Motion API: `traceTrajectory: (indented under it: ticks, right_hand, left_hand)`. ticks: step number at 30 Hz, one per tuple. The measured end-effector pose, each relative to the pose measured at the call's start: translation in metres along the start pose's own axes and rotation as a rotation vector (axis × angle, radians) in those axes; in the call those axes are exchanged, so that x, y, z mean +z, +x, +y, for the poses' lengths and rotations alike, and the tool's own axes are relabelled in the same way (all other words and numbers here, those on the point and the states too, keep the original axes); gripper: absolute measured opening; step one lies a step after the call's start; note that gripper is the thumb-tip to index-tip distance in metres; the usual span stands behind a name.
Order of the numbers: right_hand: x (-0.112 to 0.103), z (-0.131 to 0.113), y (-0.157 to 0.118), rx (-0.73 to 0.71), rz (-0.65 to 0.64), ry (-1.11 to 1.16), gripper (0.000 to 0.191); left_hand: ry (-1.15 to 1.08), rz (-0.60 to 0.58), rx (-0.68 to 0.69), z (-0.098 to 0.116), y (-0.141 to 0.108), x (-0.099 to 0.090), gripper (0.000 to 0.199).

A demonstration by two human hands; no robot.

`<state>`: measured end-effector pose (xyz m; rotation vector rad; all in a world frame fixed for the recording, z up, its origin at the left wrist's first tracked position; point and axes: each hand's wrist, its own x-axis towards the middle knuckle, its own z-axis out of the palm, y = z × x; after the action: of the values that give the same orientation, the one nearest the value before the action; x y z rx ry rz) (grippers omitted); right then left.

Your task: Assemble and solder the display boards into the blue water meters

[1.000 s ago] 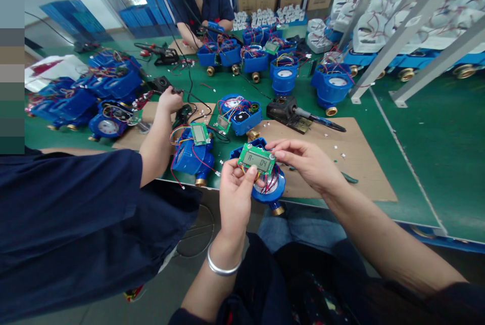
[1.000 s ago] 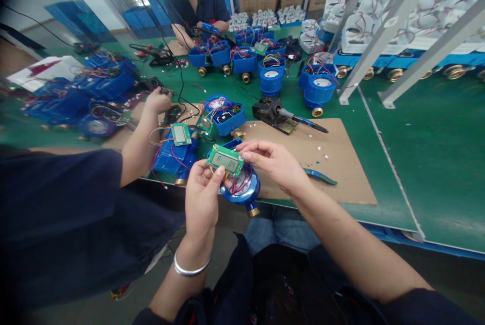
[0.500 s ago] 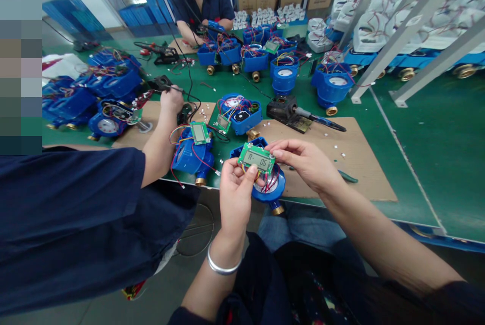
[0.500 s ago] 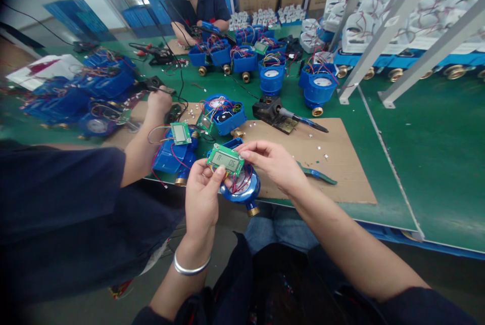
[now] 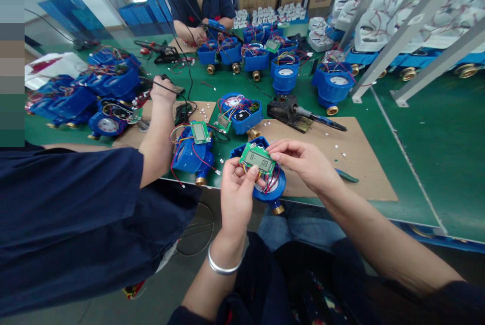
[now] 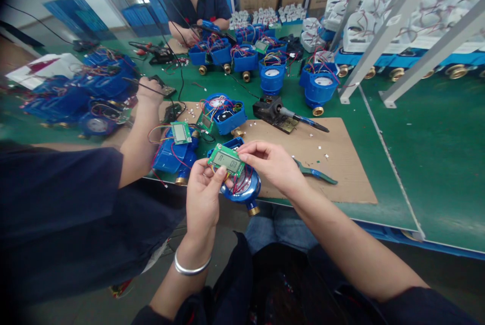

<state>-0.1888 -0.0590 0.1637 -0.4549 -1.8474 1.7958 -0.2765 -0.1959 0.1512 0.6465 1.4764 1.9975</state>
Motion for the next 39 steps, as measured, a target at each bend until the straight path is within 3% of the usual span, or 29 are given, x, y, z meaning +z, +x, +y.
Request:
traceTrajectory:
  ticks: [15,24,39]
  right_hand:
    - [-0.0034,0.0069,-0.0007,0.106,-0.030,0.120,0.014]
    - [-0.0014,0.0058,-0.0026,0.136,0.023,0.139,0.018]
    - [-0.0009,0.0007,-0.0051,0.116,-0.021,0.120,0.021]
  left_hand:
    - [-0.001,-0.002,0.014,-0.0016,0.0004,-0.0006,0.020]
    - [0.000,-0.010,0.002,0.0000,0.0003,-0.0006,0.021]
    - [-0.017,0.013,0.015,-0.0020,0.0009,-0.0003,0.019]
